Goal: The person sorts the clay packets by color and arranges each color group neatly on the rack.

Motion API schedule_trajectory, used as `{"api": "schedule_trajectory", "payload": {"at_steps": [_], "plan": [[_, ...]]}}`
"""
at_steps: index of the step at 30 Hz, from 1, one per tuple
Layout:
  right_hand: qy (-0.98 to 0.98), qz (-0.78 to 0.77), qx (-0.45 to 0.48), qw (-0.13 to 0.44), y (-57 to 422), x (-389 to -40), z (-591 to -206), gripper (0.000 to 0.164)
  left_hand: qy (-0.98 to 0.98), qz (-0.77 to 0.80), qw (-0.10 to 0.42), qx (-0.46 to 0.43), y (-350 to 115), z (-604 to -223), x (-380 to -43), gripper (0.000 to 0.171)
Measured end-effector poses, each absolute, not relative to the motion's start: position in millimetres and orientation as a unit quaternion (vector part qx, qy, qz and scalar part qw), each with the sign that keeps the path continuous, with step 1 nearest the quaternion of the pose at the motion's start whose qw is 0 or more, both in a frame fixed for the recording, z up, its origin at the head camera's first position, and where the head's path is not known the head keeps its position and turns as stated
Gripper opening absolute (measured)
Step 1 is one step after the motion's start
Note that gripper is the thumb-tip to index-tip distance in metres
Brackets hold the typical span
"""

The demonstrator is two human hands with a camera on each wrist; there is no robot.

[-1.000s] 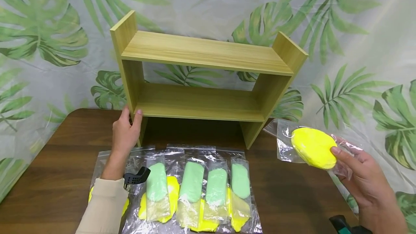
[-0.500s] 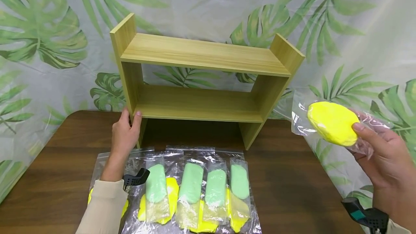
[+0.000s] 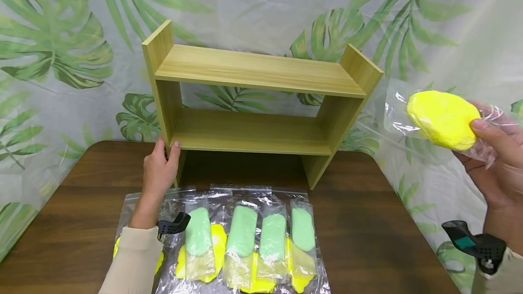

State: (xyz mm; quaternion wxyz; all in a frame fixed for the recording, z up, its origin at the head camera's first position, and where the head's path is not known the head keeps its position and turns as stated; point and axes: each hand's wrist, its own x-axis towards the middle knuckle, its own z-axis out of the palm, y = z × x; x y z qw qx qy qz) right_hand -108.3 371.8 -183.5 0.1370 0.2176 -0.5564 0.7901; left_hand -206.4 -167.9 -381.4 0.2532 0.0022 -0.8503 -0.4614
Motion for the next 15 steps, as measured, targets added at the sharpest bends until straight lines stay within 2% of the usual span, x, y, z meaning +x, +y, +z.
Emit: {"api": "schedule_trajectory", "payload": {"at_steps": [5,11,15], "plan": [[-0.53,0.805,0.225,0.145,368.9,-116.1,-163.1,0.042,-0.849,-0.462,0.257,0.001,-167.5,-381.5,-207.7,0.045],[-0.485,0.826,0.262,0.122,361.9,-129.3,-134.6,0.042,-0.849,-0.463,0.254,0.001,-167.0,-381.3,-208.4,0.046],[-0.494,0.82,0.256,0.137,353.9,-136.1,-114.2,0.046,-0.851,-0.464,0.249,-0.001,-166.9,-382.1,-208.4,0.047]]}}
